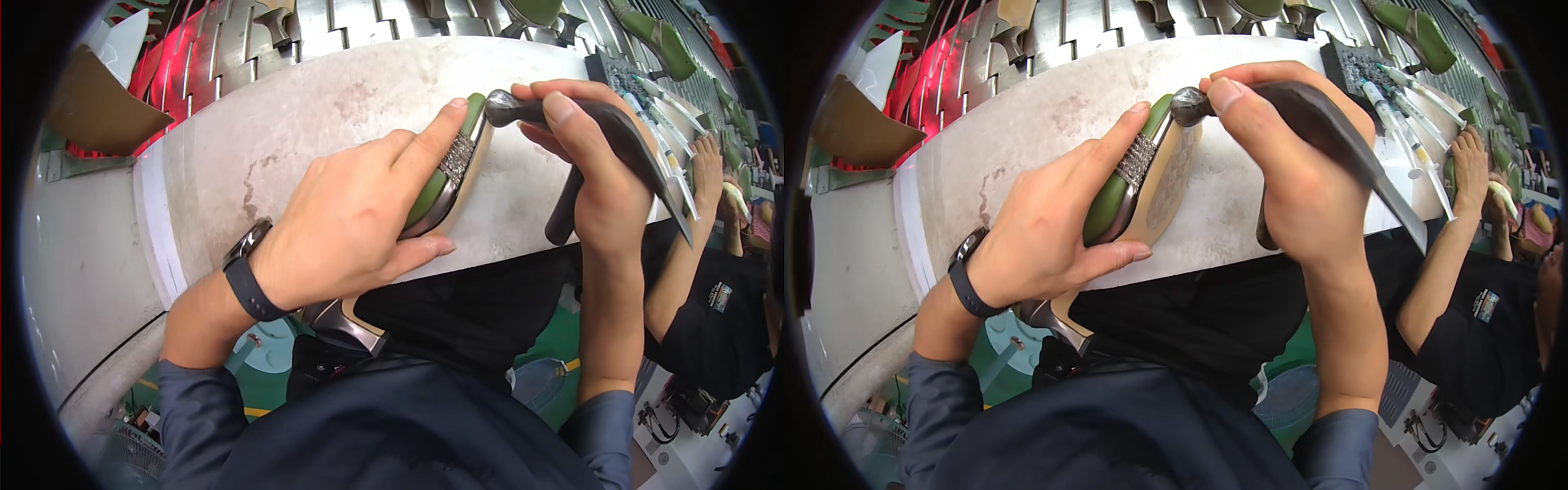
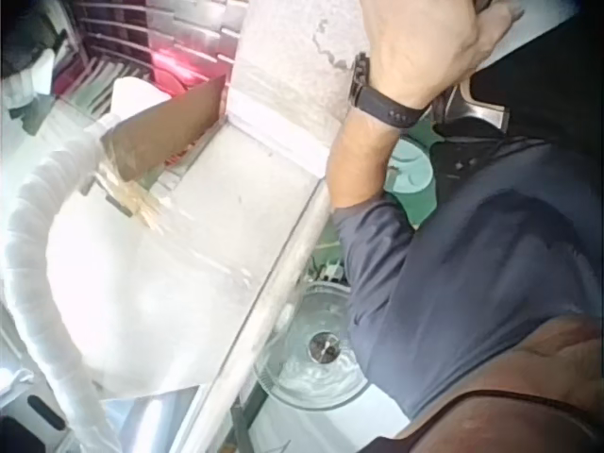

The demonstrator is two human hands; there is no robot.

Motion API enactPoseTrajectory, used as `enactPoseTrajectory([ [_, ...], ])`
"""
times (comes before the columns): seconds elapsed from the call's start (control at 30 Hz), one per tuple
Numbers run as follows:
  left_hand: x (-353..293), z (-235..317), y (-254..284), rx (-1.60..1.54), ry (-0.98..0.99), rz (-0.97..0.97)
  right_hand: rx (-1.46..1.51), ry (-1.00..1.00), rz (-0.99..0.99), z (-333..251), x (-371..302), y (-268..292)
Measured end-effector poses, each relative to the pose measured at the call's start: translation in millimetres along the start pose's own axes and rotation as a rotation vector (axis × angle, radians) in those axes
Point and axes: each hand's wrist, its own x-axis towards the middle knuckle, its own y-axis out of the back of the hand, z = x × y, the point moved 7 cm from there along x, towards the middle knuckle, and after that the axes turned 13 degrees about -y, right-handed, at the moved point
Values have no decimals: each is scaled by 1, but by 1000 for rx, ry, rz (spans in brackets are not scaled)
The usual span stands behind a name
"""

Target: The person attaches outsoles to lasted high-heeled shoes, pressing the soles into place by hand and tapping around the edges using a hammer.

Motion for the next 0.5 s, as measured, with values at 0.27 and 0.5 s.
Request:
enactPoseTrajectory([
  [0.27, -8, -3, 1, 31, -25, 57, -300, 176, -136, -28, -70, -35],
  [0.5, -7, -4, 3, 8, -140, 60, -461, 599, 131, -18, -120, -76],
])
